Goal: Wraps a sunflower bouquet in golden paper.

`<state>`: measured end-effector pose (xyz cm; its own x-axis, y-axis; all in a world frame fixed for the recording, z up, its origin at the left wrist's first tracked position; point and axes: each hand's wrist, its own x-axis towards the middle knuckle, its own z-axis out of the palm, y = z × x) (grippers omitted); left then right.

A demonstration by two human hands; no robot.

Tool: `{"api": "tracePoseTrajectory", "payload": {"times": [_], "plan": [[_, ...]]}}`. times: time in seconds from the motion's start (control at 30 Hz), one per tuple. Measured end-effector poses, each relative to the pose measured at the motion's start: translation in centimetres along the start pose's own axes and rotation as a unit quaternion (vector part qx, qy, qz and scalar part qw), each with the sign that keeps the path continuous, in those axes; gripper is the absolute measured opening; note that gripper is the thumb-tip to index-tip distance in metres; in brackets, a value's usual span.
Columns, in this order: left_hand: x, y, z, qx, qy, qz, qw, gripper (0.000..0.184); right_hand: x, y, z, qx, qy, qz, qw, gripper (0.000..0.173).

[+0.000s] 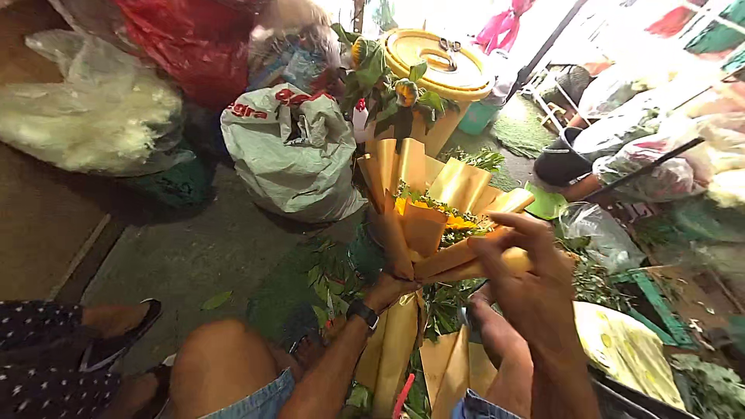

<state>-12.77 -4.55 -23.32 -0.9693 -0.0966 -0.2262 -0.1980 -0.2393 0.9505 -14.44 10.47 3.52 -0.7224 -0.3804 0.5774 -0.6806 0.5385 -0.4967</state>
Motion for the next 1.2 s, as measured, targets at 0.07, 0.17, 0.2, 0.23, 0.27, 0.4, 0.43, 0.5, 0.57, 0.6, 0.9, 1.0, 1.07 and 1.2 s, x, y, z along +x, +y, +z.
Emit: {"api": "tracePoseTrajectory", "payload": {"times": [0.07,0.17,0.2,0.23,0.27,0.4,0.43,0.5,0.57,0.6,0.9,1.0,1.07,1.2], "plan": [[-1.9,1.4,0.7,0.023,-0.007,0.021,0.999,0.067,2.2,-4.7,1.8,-0.155,-0.178,-0.003,0.972,0.059],[-4.8,4.4,1.2,0.037,-0.019,0.029,0.999,0.061,4.2,-8.3,5.7,-0.276,-0.343,0.041,0.897,0.056],[-5.5,4.9,1.3,0.035,-0.019,0.028,0.999,0.058,4.4,-8.8,6.7,-0.283,-0.345,0.039,0.894,0.049],[-6.1,5.4,1.2,0.040,-0.020,0.028,0.999,0.054,4.3,-9.2,7.4,-0.281,-0.328,0.033,0.901,0.047],[-6.7,5.8,1.0,0.053,-0.021,0.030,0.998,0.049,4.3,-9.9,7.7,-0.279,-0.310,0.026,0.909,0.052],[-9.4,8.4,0.2,0.141,-0.009,0.000,0.990,0.040,3.8,-12.9,7.1,-0.301,-0.300,0.021,0.905,0.065],[-9.7,8.7,0.1,0.148,-0.008,-0.001,0.989,0.042,3.6,-13.5,6.8,-0.310,-0.307,0.024,0.899,0.056],[-9.7,8.6,0.2,0.139,-0.005,0.019,0.990,0.042,3.5,-14.4,6.4,-0.322,-0.315,0.027,0.892,0.032],[-9.6,8.2,0.3,0.129,-0.008,0.040,0.991,0.044,3.9,-15.3,6.0,-0.319,-0.335,0.040,0.886,0.025],[-9.7,8.2,0.4,0.148,-0.011,0.045,0.988,0.043,4.0,-15.6,5.9,-0.314,-0.338,0.041,0.886,0.025],[-11.3,7.8,0.9,0.342,-0.070,0.014,0.937,0.033,3.5,-16.2,7.1,-0.260,-0.290,0.028,0.921,0.019],[-11.9,8.7,1.4,0.360,-0.089,-0.014,0.928,0.034,4.0,-15.8,6.9,-0.254,-0.277,0.036,0.926,0.014],[-11.2,8.7,2.1,0.297,-0.062,0.040,0.952,0.034,4.6,-15.0,6.8,-0.254,-0.249,0.040,0.934,0.013],[-10.5,8.5,2.8,0.229,-0.054,0.099,0.967,0.041,5.4,-14.2,7.0,-0.268,-0.243,0.050,0.931,0.016]]}}
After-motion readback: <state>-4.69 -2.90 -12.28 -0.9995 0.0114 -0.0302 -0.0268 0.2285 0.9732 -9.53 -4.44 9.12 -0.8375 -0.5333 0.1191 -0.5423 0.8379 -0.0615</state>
